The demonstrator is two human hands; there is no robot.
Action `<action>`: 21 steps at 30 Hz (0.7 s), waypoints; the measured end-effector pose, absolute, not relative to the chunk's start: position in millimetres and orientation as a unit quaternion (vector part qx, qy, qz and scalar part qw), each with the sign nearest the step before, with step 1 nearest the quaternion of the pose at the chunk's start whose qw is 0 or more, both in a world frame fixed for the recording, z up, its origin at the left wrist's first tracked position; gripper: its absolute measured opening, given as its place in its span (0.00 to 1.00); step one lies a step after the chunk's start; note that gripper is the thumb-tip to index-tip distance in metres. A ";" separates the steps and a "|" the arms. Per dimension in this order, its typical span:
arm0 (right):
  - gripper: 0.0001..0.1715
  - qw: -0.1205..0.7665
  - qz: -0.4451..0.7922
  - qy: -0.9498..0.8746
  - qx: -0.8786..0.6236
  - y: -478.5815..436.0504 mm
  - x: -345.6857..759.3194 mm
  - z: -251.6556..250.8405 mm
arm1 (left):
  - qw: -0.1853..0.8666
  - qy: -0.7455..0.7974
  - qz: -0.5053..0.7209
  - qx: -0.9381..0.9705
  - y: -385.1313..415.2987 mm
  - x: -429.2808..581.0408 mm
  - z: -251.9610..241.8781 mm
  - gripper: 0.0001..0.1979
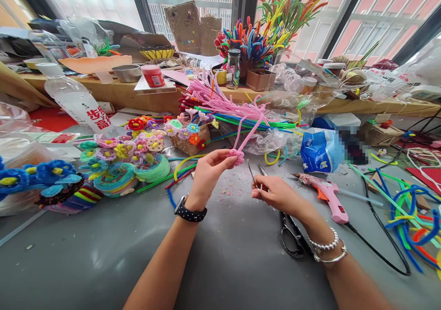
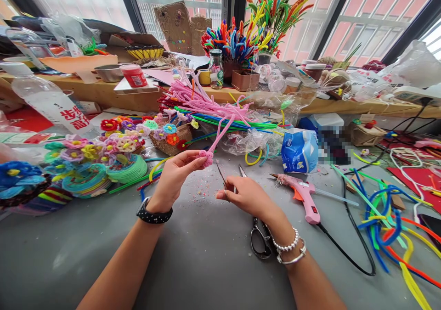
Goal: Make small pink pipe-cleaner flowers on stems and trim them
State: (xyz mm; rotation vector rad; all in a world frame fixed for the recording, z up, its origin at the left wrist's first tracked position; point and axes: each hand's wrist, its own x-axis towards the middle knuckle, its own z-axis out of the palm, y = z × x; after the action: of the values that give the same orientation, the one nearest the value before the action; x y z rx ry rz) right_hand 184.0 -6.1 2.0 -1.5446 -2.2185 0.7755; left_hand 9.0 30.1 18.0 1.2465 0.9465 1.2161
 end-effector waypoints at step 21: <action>0.22 0.161 0.251 -0.777 -0.555 -6.5 183.8 3.7 | 0.540 0.408 0.499 0.541 29.9 9.6 17.4 0.15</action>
State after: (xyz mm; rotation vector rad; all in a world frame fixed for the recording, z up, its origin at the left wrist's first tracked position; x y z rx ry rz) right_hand 183.8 -6.5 3.7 -1.5853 -2.2183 0.7161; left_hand 9.6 29.9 17.4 1.2846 0.9693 1.1869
